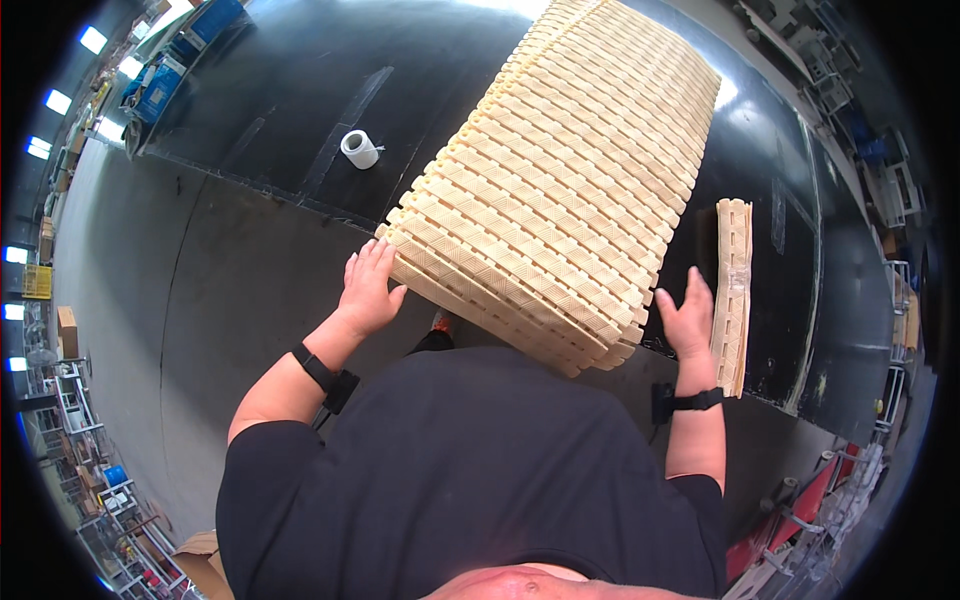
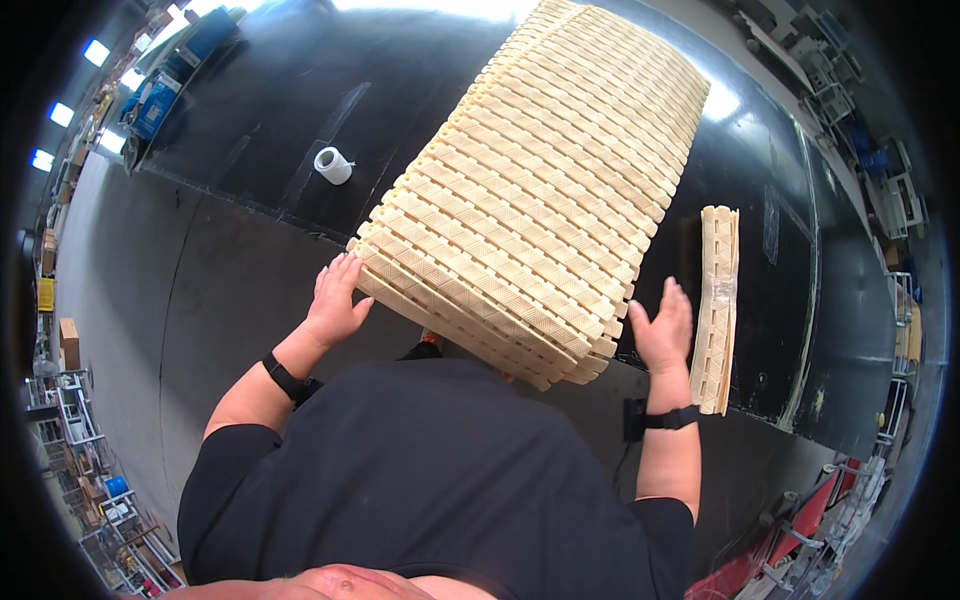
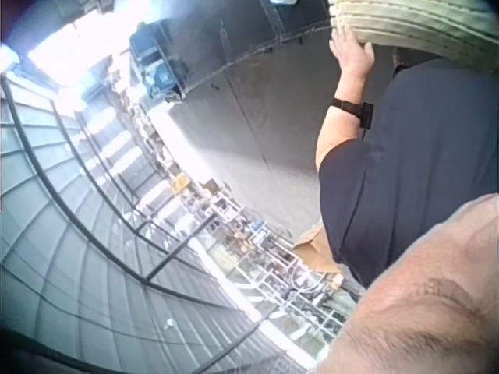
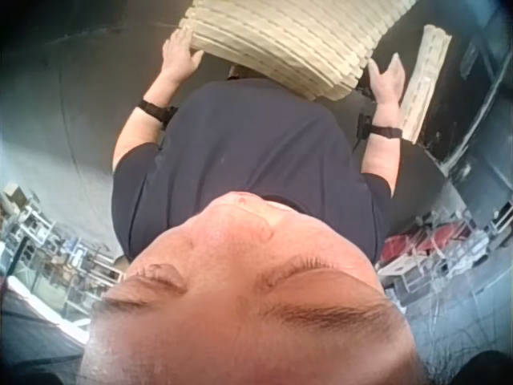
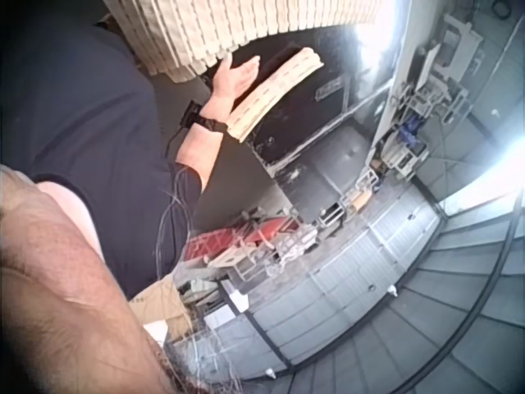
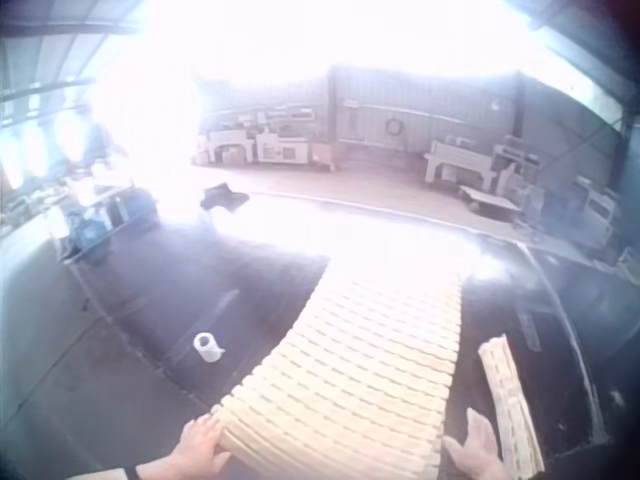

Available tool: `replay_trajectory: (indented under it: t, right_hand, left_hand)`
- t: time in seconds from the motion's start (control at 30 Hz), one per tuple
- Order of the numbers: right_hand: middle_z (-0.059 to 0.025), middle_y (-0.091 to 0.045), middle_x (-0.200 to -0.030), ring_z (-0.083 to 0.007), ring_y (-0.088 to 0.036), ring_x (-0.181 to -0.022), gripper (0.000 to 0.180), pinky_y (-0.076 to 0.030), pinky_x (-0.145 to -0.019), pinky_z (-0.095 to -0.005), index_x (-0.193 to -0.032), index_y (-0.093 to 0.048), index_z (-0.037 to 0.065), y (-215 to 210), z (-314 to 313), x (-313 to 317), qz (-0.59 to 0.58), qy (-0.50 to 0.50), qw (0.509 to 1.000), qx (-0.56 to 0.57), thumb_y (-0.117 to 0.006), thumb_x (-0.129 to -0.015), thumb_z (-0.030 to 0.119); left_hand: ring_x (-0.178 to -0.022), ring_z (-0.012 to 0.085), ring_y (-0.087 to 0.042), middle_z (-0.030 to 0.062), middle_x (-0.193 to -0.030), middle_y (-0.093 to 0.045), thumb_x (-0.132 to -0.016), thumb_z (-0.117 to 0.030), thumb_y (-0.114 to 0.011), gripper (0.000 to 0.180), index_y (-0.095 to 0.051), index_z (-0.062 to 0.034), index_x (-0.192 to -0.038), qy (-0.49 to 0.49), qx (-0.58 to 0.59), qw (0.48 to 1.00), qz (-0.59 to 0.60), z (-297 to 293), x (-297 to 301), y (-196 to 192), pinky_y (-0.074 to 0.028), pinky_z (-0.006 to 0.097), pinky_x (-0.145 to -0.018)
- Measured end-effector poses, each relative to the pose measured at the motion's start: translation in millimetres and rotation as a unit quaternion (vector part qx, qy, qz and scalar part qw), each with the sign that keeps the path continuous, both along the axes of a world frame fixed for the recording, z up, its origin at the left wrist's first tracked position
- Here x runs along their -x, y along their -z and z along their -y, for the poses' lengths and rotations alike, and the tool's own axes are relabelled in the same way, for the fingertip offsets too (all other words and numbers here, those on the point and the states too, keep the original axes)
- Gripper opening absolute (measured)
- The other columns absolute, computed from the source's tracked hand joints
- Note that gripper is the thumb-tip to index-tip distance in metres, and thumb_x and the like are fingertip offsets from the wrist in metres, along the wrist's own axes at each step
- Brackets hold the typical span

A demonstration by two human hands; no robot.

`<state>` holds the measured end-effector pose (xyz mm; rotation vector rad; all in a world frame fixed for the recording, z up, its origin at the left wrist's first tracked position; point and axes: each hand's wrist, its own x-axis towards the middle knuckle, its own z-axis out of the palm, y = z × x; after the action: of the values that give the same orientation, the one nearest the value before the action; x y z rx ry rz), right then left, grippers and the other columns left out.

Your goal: Organizing and checking foam products on a work table in a factory environment.

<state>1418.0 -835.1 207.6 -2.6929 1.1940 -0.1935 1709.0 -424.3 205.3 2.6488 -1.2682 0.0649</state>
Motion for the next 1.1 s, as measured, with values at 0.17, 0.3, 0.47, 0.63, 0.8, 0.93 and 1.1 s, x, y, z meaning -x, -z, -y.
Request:
replay_trajectory:
  t: [0.17,0.3,0.47,0.63,0.8,0.93,1.1]
  right_hand:
    - [-0.0256,-0.054,-0.126,-0.0351,-0.053,-0.117,0.076,-0.041,-0.099,-0.0377,-0.141,-0.031,-0.002,-2,-41,-13,0.116,-0.017,0.970,-0.211,-0.068,-0.081,0.027]
    - [-0.0224,-0.056,-0.125,-0.0317,-0.056,-0.114,0.070,-0.042,-0.098,-0.0358,-0.137,-0.037,-0.003,-7,-48,-16,0.156,-0.041,0.961,-0.225,-0.070,-0.080,0.021]
    - [-0.0187,-0.060,-0.119,-0.0251,-0.059,-0.109,0.065,-0.045,-0.095,-0.0332,-0.136,-0.040,-0.002,-4,-47,-10,0.186,-0.021,0.936,-0.297,-0.069,-0.080,0.014]
    - [-0.0174,-0.055,-0.126,-0.0210,-0.060,-0.103,0.062,-0.048,-0.089,-0.0303,-0.140,-0.035,0.000,-3,-25,0,0.237,-0.023,0.861,-0.449,-0.063,-0.084,0.004]
    - [-0.0188,-0.051,-0.132,-0.0205,-0.061,-0.092,0.074,-0.051,-0.084,-0.0314,-0.146,-0.027,0.007,-27,23,20,0.142,-0.016,0.942,-0.303,-0.065,-0.083,0.007]
    - [-0.0199,-0.046,-0.136,-0.0209,-0.059,-0.094,0.091,-0.051,-0.083,-0.0336,-0.148,-0.021,0.008,-48,41,20,0.153,0.010,0.954,-0.258,-0.075,-0.075,0.013]
    - [-0.0240,-0.037,-0.141,-0.0210,-0.059,-0.093,0.097,-0.051,-0.083,-0.0328,-0.147,-0.017,0.001,-55,37,6,0.245,-0.027,0.937,-0.248,-0.078,-0.075,0.021]
  left_hand:
    - [-0.107,0.0242,-0.058,0.0145,-0.112,-0.056,-0.079,-0.012,-0.069,0.067,-0.035,0.0022,-0.135,-0.096,0.215,0.918,-0.319,9,-15,-21,-0.049,0.036,-0.089]
    - [-0.072,0.0127,-0.065,0.0075,-0.096,-0.061,-0.090,-0.024,-0.063,0.040,-0.046,-0.0041,-0.120,-0.205,0.345,0.548,-0.734,13,-31,-27,-0.054,0.022,-0.052]
    - [-0.056,0.0071,-0.059,0.0046,-0.083,-0.065,-0.092,-0.030,-0.059,0.030,-0.053,-0.0097,-0.113,-0.179,0.116,0.607,-0.766,37,-21,-34,-0.042,0.015,-0.042]
    - [-0.087,0.0215,-0.066,0.0101,-0.107,-0.065,-0.090,-0.029,-0.061,0.045,-0.051,-0.0034,-0.126,-0.002,0.060,0.738,-0.672,99,-33,-96,-0.055,0.037,-0.073]
    - [-0.088,0.0158,-0.063,0.0071,-0.097,-0.066,-0.087,-0.031,-0.067,0.036,-0.063,-0.0007,-0.106,0.239,0.174,0.776,-0.557,212,-53,-218,-0.053,0.032,-0.076]
    - [-0.103,0.0174,-0.061,0.0085,-0.109,-0.064,-0.097,-0.032,-0.050,0.037,-0.060,-0.0020,-0.115,0.294,0.312,0.743,-0.514,278,-39,-320,-0.049,0.032,-0.090]
    - [-0.109,0.0237,-0.057,0.0089,-0.112,-0.060,-0.095,-0.033,-0.052,0.031,-0.057,-0.0056,-0.109,0.282,0.415,0.683,-0.531,289,-11,-380,-0.043,0.039,-0.088]
